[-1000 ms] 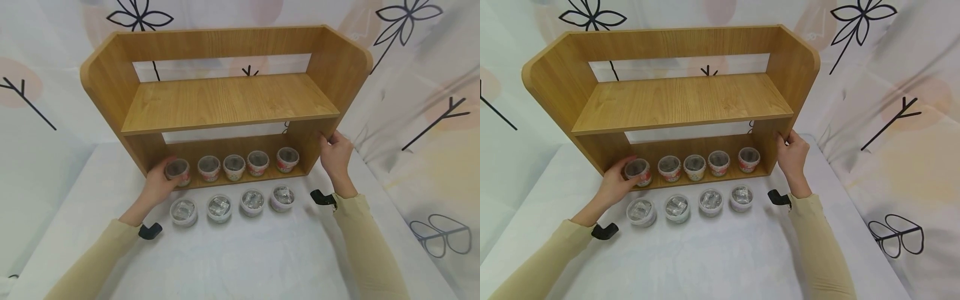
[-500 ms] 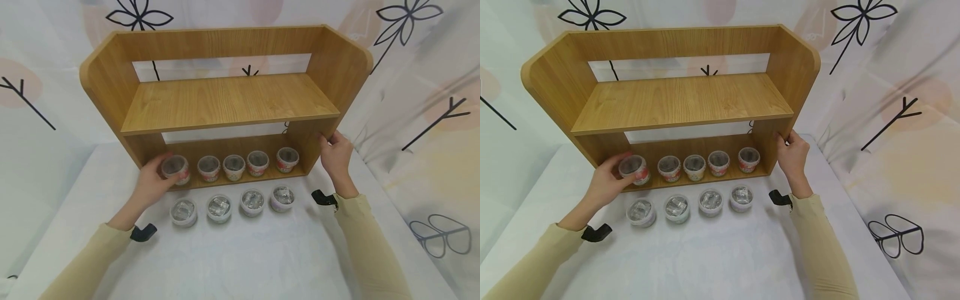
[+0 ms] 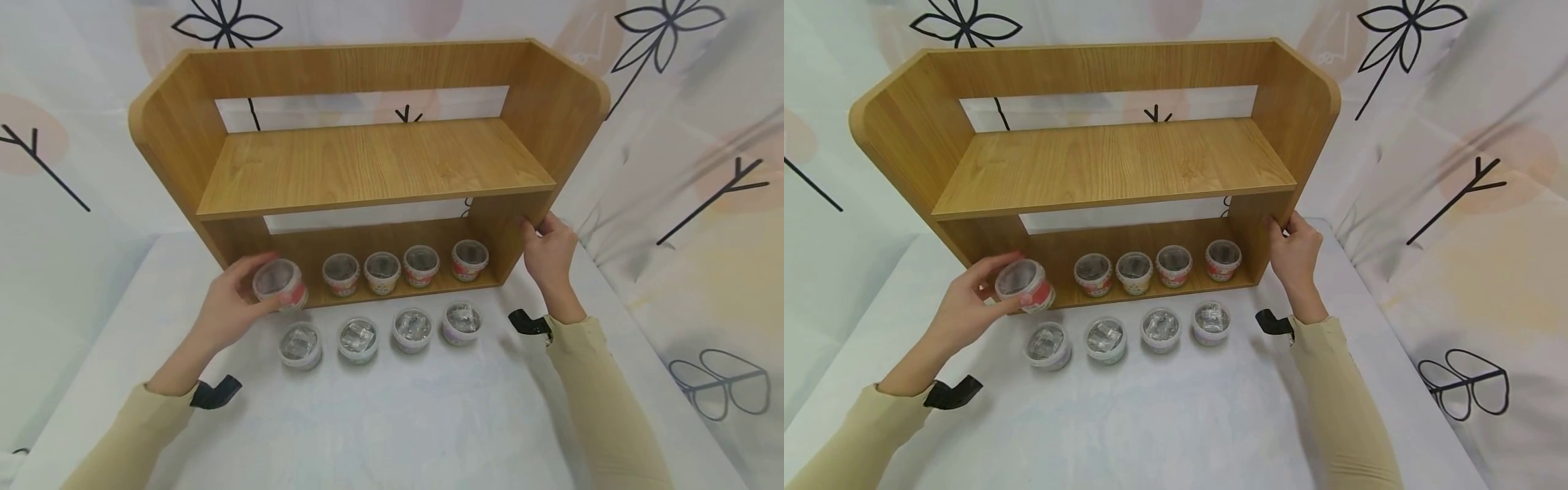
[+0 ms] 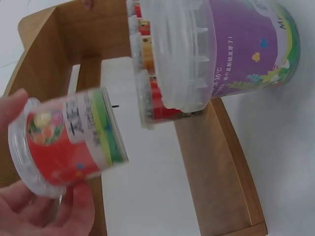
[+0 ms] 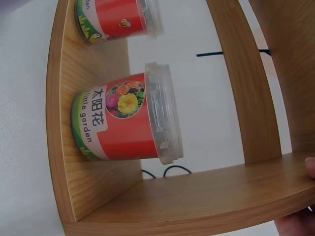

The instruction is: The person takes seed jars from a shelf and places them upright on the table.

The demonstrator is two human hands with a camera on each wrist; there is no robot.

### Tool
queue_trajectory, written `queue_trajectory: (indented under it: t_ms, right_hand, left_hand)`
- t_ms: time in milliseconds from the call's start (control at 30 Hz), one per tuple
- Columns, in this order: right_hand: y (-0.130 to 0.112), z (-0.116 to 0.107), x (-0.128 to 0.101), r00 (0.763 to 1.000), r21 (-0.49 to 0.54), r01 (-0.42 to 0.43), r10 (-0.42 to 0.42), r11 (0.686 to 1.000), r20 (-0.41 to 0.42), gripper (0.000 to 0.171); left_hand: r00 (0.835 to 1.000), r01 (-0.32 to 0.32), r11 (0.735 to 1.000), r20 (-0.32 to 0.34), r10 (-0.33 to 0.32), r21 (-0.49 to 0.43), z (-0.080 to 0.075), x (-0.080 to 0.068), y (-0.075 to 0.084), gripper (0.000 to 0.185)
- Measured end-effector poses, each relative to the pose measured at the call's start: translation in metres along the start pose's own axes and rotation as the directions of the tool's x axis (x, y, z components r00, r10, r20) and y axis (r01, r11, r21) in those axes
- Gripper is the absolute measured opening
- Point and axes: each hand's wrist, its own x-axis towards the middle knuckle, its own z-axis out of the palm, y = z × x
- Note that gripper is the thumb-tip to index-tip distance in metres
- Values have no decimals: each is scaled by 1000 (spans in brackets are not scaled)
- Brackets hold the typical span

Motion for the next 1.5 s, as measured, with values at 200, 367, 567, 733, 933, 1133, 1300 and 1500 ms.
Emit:
queue_trajectory:
  t_ms: [200, 367, 567, 733, 933, 1133, 1300, 1500]
  right_hand:
    - [-1, 1, 0, 1000, 9, 5, -5, 1000, -5, 26]
    - [-1, 2, -2, 1000, -6, -2, 2, 1000, -13, 27]
    - [-1, 4, -2, 1000, -4, -9, 9, 1000, 7, 30]
    - [-1, 3, 0, 1000, -2, 1, -1, 1000, -10, 29]
    - [-3, 3, 1, 1000, 2, -8, 8, 1000, -10, 29]
    - [-2, 4, 2, 1000, 4, 1, -1, 1000, -24, 28]
    - [0, 3, 2, 1000, -5, 4, -4, 1000, -26, 28]
    - [1, 4, 1, 1000, 2, -5, 5, 1000, -20, 30]
  left_hand:
    - [997, -20, 999, 79, 24, -42, -3, -11, 1, 63]
    - [993, -33, 999, 113, 35, -19, -1, -22, 6, 64]
    - [987, -38, 999, 156, 42, -31, 3, -35, 12, 64]
    - [981, -76, 996, 175, 84, -50, 10, -43, 18, 63]
    - [971, -134, 990, 194, 140, -41, 25, -53, 23, 63]
    - [960, -211, 976, 179, 216, -47, 40, -64, 24, 65]
    - [943, -281, 957, 162, 290, -73, 50, -71, 29, 69]
    - [915, -363, 927, 147, 374, -99, 63, -77, 26, 69]
